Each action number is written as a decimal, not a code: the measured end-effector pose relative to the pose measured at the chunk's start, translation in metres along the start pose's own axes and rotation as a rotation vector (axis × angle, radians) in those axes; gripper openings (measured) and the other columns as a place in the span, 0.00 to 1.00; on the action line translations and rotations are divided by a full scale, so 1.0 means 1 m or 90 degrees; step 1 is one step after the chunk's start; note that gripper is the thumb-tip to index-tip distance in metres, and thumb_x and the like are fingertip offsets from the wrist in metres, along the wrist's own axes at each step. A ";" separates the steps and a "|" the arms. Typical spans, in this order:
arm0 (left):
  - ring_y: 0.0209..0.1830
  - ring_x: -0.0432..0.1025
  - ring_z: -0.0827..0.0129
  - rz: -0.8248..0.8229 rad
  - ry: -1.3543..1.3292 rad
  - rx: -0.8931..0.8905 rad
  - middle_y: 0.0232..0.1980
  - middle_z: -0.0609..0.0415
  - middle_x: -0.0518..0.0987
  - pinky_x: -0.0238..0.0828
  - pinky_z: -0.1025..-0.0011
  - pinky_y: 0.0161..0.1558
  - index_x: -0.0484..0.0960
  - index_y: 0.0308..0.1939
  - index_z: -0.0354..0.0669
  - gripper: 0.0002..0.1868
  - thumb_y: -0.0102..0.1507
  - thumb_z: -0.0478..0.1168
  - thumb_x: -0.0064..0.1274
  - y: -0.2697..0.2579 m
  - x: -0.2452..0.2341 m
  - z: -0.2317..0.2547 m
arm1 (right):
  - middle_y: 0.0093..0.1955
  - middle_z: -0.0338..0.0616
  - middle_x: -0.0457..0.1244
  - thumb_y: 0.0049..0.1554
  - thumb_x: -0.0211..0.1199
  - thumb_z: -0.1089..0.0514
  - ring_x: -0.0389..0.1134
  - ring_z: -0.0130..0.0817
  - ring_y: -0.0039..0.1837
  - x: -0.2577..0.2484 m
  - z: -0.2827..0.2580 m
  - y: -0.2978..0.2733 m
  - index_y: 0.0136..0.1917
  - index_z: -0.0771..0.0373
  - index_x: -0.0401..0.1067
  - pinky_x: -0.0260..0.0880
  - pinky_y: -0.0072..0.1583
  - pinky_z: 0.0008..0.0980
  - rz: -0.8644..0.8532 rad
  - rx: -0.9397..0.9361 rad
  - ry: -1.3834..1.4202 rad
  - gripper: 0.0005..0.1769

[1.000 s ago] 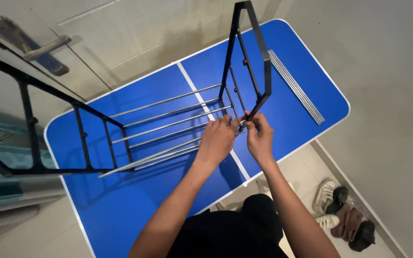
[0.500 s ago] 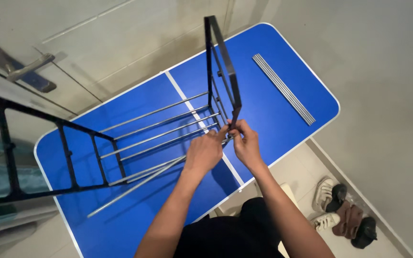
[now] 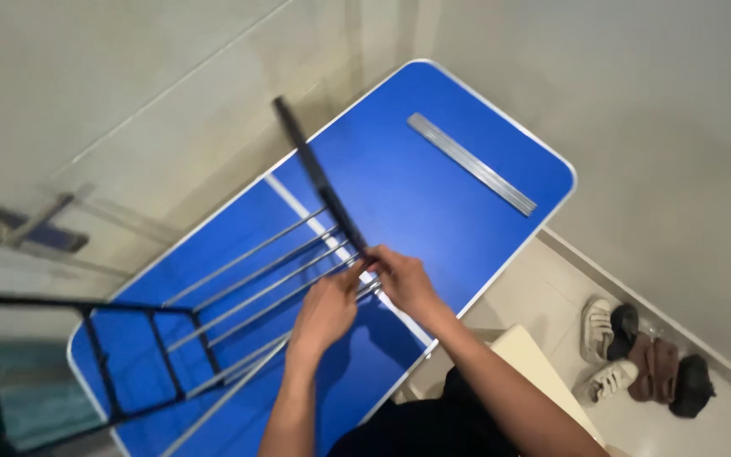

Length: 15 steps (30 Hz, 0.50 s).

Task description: The person assembles a metal rack on a blue table. They repeatedly insert and remove metal rods into the frame, adjusting the structure throughout the clip.

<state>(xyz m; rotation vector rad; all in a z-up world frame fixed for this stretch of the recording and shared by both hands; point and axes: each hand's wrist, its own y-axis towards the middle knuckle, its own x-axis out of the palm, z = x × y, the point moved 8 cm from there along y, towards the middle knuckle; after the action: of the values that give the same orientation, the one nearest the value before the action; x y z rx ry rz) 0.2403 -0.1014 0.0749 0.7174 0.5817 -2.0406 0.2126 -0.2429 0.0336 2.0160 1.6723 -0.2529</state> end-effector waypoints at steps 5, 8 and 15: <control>0.51 0.77 0.40 -0.011 -0.066 0.006 0.47 0.34 0.82 0.73 0.54 0.51 0.80 0.61 0.43 0.21 0.64 0.34 0.46 0.000 0.001 -0.010 | 0.46 0.49 0.72 0.51 0.54 0.76 0.77 0.41 0.50 0.003 -0.011 -0.001 0.60 0.60 0.70 0.76 0.47 0.36 -0.016 -0.001 -0.005 0.25; 0.51 0.77 0.41 -0.051 -0.068 -0.065 0.49 0.35 0.81 0.74 0.55 0.51 0.80 0.61 0.46 0.20 0.66 0.37 0.47 0.001 0.011 -0.026 | 0.49 0.49 0.71 0.50 0.53 0.76 0.76 0.41 0.51 0.001 -0.016 -0.002 0.60 0.60 0.69 0.76 0.49 0.37 -0.029 -0.021 -0.028 0.26; 0.25 0.61 0.66 -0.076 -0.200 -0.105 0.25 0.48 0.69 0.63 0.66 0.30 0.78 0.69 0.51 0.23 0.69 0.39 0.46 -0.002 0.013 -0.046 | 0.50 0.48 0.71 0.53 0.50 0.77 0.76 0.39 0.52 -0.015 0.011 0.004 0.60 0.62 0.70 0.77 0.54 0.36 0.005 0.063 0.031 0.24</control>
<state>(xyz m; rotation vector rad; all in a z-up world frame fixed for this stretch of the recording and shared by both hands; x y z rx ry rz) 0.2448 -0.0785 0.0332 0.2623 0.6111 -2.1297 0.2148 -0.2620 0.0322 2.1159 1.7119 -0.2913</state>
